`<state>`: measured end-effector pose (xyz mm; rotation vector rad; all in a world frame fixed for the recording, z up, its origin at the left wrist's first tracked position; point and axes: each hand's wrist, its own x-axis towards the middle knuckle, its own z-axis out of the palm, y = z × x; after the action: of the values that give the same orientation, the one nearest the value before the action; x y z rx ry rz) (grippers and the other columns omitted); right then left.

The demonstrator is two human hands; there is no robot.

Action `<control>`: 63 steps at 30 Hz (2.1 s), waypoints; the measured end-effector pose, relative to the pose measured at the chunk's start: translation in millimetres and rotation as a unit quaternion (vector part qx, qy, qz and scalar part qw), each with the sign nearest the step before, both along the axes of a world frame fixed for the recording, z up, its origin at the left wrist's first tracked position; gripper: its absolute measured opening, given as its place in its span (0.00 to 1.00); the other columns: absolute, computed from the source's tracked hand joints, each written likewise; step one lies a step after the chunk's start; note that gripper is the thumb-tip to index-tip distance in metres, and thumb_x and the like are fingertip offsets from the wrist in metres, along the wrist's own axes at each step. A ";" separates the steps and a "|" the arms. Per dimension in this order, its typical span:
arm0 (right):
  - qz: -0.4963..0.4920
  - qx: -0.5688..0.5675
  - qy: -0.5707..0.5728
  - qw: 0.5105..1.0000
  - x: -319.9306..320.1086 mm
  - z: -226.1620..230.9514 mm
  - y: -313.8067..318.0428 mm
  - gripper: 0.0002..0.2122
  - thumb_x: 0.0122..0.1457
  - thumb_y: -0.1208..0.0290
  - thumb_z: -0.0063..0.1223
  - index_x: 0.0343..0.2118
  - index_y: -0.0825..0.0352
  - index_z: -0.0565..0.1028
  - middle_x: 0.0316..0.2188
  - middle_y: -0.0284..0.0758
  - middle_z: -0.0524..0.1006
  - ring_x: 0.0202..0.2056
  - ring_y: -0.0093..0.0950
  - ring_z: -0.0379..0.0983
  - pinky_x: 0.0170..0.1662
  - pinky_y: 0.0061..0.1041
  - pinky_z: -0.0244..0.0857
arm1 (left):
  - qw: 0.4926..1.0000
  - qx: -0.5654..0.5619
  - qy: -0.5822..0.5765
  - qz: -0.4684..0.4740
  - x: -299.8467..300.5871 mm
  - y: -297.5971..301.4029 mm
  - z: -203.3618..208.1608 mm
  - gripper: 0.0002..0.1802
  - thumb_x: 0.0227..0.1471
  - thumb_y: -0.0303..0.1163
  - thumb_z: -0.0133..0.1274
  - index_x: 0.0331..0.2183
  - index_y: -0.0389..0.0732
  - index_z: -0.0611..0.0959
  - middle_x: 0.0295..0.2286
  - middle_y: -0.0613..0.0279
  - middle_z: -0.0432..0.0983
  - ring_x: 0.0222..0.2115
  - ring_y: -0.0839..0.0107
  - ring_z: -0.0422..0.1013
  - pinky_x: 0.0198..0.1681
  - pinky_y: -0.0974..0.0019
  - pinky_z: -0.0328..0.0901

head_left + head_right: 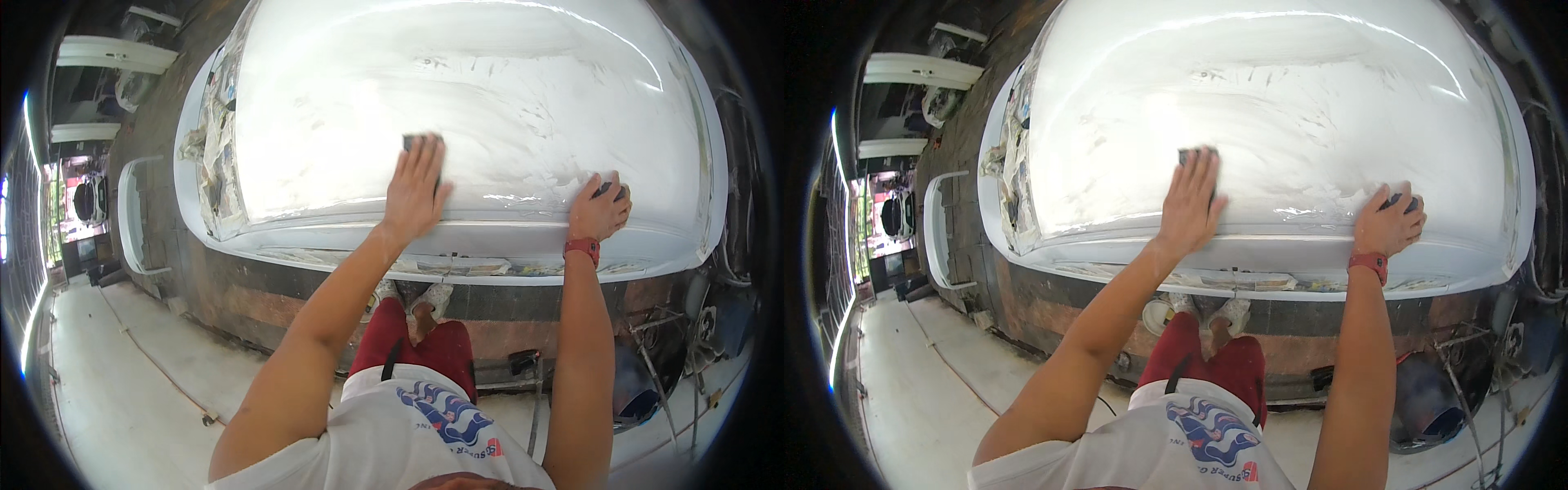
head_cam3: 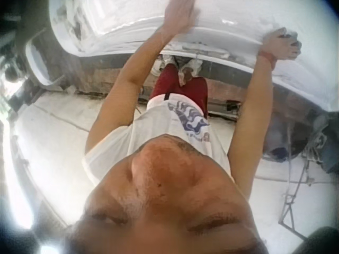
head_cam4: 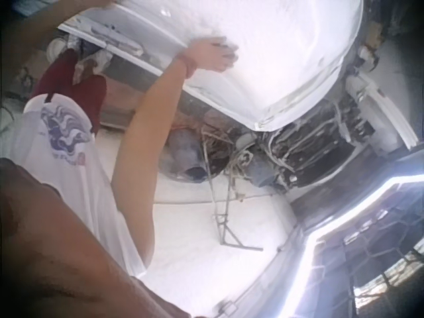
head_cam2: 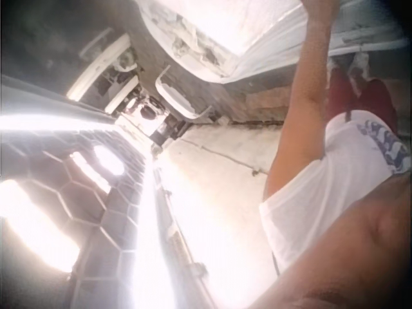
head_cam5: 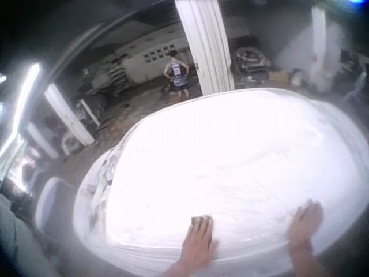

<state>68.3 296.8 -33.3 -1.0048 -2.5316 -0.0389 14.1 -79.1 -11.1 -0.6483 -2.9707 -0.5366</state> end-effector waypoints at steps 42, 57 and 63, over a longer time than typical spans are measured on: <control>-0.019 0.002 -0.021 1.000 -5.6 -1.7 -7.4 0.25 0.74 0.43 0.47 0.66 0.49 0.74 0.67 0.41 0.70 0.66 0.49 0.66 0.65 0.56 0.65 | 0.957 0.006 0.226 0.182 -149.1 -179.8 -67.5 0.32 0.71 0.39 0.47 0.66 0.25 0.70 0.65 0.34 0.68 0.67 0.37 0.63 0.73 0.39 0.53; 0.014 -0.008 0.000 1.000 -6.2 5.0 -10.7 0.24 0.74 0.48 0.49 0.66 0.54 0.73 0.67 0.45 0.68 0.68 0.50 0.63 0.68 0.55 0.61 | 0.990 0.074 0.115 0.045 -170.2 89.2 -27.7 0.36 0.69 0.43 0.49 0.67 0.27 0.69 0.69 0.38 0.63 0.72 0.44 0.55 0.77 0.44 0.47; -0.004 -0.031 -0.003 1.000 -0.7 10.3 -8.3 0.24 0.73 0.49 0.49 0.66 0.54 0.73 0.68 0.42 0.67 0.70 0.51 0.60 0.70 0.58 0.55 | 0.992 0.084 0.048 -0.078 -105.8 59.9 -12.7 0.40 0.70 0.40 0.51 0.74 0.35 0.59 0.74 0.45 0.53 0.75 0.52 0.50 0.78 0.50 0.45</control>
<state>67.6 288.5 -23.0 -1.0397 -2.5477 0.0340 -91.7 -19.3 -23.9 -0.8665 -2.7640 -0.7342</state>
